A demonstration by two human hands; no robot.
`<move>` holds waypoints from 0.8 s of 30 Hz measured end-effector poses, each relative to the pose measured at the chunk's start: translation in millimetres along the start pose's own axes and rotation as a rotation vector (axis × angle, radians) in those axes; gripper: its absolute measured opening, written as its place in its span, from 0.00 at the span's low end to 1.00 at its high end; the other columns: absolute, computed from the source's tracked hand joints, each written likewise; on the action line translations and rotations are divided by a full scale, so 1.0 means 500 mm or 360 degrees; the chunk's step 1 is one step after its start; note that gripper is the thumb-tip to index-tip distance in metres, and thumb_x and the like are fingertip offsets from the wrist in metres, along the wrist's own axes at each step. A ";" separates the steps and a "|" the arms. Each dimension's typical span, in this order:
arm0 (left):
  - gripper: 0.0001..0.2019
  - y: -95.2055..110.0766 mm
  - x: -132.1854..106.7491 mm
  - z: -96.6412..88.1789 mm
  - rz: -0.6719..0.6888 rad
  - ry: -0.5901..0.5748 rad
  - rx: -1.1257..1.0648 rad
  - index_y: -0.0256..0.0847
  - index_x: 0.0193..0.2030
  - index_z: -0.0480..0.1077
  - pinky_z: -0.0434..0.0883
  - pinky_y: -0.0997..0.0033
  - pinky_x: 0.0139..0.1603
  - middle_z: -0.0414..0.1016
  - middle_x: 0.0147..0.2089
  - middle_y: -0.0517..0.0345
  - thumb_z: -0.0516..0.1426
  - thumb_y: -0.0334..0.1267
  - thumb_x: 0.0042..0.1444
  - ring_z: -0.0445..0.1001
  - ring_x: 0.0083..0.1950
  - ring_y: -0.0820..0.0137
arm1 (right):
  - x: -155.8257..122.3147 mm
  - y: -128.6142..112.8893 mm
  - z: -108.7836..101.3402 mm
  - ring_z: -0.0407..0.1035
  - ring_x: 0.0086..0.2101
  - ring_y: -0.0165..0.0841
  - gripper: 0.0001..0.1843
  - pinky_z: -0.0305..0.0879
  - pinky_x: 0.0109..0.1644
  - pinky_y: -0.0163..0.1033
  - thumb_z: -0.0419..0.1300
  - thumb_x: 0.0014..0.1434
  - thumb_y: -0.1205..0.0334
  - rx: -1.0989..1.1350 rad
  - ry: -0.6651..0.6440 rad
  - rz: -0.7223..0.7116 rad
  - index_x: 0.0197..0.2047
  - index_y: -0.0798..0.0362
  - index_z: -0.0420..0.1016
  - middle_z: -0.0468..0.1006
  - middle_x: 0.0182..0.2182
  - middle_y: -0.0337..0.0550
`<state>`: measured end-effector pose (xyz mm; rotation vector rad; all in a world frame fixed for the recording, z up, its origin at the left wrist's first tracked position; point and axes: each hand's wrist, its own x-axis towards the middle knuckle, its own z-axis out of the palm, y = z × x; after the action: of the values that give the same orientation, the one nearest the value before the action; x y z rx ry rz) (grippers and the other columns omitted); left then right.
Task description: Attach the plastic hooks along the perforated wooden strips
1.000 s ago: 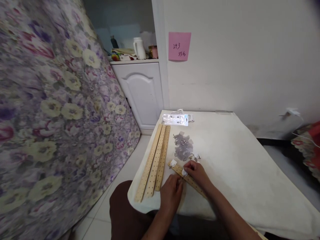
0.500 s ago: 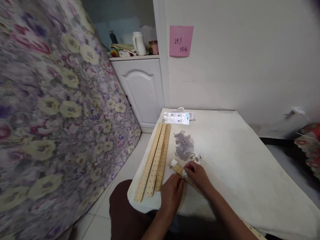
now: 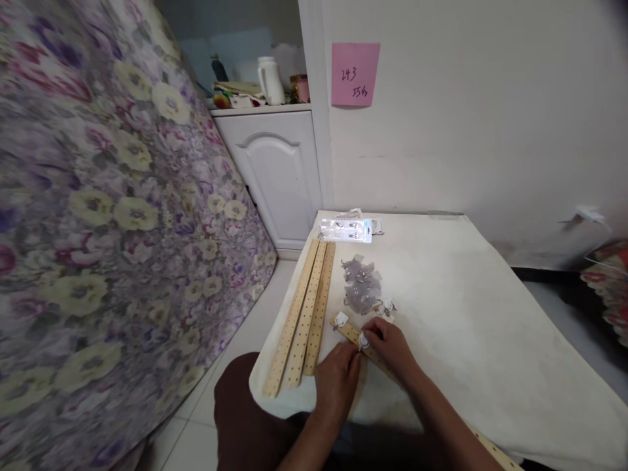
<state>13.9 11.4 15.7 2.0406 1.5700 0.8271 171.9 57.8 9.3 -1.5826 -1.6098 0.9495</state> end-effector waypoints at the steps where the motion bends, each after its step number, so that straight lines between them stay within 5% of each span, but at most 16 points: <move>1: 0.09 -0.001 0.000 0.000 0.0002 -0.0008 0.0004 0.45 0.42 0.71 0.67 0.70 0.40 0.76 0.39 0.57 0.50 0.35 0.60 0.74 0.41 0.67 | -0.001 0.000 0.000 0.70 0.30 0.34 0.09 0.61 0.34 0.35 0.53 0.53 0.60 0.0001 0.0002 -0.0002 0.32 0.52 0.74 0.78 0.27 0.40; 24: 0.09 -0.004 -0.001 0.000 0.0006 -0.0034 0.0092 0.46 0.42 0.71 0.68 0.72 0.41 0.75 0.39 0.60 0.50 0.37 0.61 0.74 0.41 0.70 | -0.005 0.003 0.004 0.70 0.31 0.34 0.08 0.61 0.36 0.36 0.54 0.54 0.61 0.0028 0.0024 -0.0037 0.31 0.52 0.73 0.77 0.27 0.40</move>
<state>12.4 11.5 14.2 2.0861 1.5965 0.7676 171.0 55.5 7.1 -1.5525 -1.6023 0.9350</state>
